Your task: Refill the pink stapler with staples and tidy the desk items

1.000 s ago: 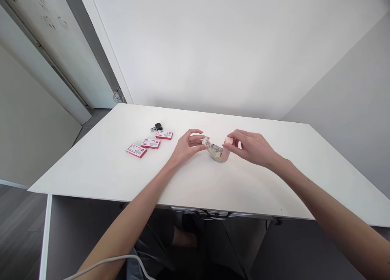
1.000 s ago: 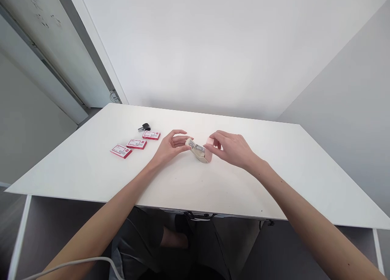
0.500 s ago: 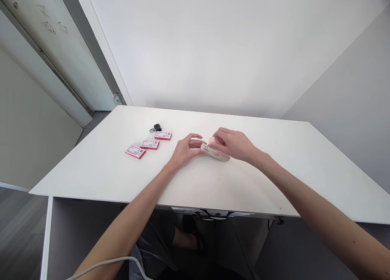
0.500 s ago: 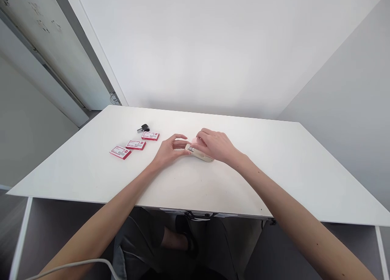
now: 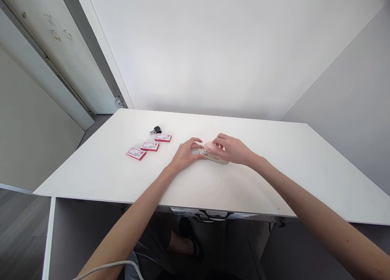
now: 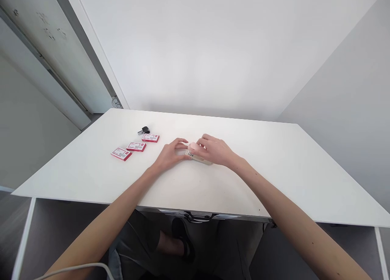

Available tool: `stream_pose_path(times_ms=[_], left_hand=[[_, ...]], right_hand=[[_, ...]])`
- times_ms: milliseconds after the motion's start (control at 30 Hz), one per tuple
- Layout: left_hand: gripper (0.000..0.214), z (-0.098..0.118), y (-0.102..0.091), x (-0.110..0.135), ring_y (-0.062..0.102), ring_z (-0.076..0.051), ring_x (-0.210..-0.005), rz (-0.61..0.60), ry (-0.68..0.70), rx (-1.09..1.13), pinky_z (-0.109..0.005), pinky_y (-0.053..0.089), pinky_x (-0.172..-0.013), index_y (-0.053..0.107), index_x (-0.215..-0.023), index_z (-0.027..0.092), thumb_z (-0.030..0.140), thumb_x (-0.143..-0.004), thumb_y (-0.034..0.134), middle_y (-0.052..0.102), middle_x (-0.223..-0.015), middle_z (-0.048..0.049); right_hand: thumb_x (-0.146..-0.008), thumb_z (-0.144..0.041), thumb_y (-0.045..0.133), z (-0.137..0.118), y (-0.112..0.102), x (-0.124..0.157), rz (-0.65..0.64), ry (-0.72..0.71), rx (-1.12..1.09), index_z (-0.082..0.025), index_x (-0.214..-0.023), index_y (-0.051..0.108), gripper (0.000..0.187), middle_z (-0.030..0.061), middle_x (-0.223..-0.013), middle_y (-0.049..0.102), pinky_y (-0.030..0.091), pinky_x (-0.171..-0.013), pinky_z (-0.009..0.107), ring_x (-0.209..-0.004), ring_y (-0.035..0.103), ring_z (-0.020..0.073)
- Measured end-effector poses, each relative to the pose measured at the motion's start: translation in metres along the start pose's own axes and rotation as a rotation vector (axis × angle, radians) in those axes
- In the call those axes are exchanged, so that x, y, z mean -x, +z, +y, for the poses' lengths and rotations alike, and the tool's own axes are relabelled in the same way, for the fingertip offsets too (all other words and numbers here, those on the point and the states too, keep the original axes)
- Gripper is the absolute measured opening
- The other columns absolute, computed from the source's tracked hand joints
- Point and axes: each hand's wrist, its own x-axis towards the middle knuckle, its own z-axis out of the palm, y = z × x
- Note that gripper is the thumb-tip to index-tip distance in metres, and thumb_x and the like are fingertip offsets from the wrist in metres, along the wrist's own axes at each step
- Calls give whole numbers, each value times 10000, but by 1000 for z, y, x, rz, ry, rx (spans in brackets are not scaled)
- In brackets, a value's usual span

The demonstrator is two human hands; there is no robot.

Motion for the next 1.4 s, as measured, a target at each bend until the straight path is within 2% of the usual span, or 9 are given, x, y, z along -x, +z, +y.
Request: stream_pose_path(times_ms=[133,267,667,833,933,1033,1167,1267,1400], left_hand=[[578,-2,1,-1,676,-268,-1245,3,9,-23,-401,481,-1070,589,-1242,297,411,-747,863,784,-1227,-22],[590,-5,2,-4,635,-309,-1285,-22,48,-65,-458,447,-1087,595,-1257,290,436,-751,861,785,-1227,-33],[475,-7,4,-13,603,-297,-1276,-48,136,-153,-450,426,-1111,661,-1251,288,490,-839,782,764,-1255,-30],[415,-9,-2,0,566,-276,-1316,11,175,-273,-448,420,-1143,635,-1289,272,451,-918,691,665,-1391,-58],[338,-12,-18,20,473,-309,-1415,179,201,-487,-517,298,-1233,634,-1261,275,413,-952,632,603,-1454,-87],[373,-17,-45,43,367,-363,-1476,451,99,-724,-569,234,-1245,620,-1277,260,432,-946,620,476,-1549,-137],[698,-29,-82,64,245,-439,-1515,656,-113,-906,-623,183,-1236,532,-1400,202,580,-836,695,305,-1611,-208],[864,-37,-97,69,255,-458,-1503,697,-287,-912,-639,186,-1223,480,-1436,165,690,-780,681,323,-1580,-243],[894,-40,-100,67,355,-446,-1437,644,-413,-834,-617,264,-1190,475,-1436,155,740,-779,633,445,-1495,-238]], right_hand=[[-978,-601,566,21,7,24,-40,31,-21,-243,-893,637,375,53,-1036,669,482,-702,332,-755,628,180],[-982,-556,572,36,20,44,12,24,-142,-248,-1032,668,327,53,-1038,675,503,-727,342,-802,633,191],[-926,-510,669,34,48,68,150,28,-259,-246,-1185,644,371,37,-954,688,485,-745,354,-811,586,207],[-912,-568,697,35,45,73,105,-7,-338,-264,-1179,672,405,33,-937,710,511,-835,392,-859,634,223],[-957,-574,635,36,44,78,107,28,-438,-282,-1192,672,376,24,-906,718,523,-866,404,-859,656,224],[-989,-580,574,37,44,87,133,101,-500,-292,-1192,672,366,30,-913,723,527,-847,409,-863,656,233],[-999,-590,540,36,48,101,187,172,-535,-295,-1177,677,372,45,-935,739,539,-844,418,-903,674,253],[-1001,-586,524,35,51,106,227,202,-527,-297,-1158,684,366,40,-928,744,545,-824,409,-885,681,251],[-998,-594,510,35,52,103,261,224,-538,-282,-1126,691,382,39,-867,737,534,-806,401,-848,668,247]])
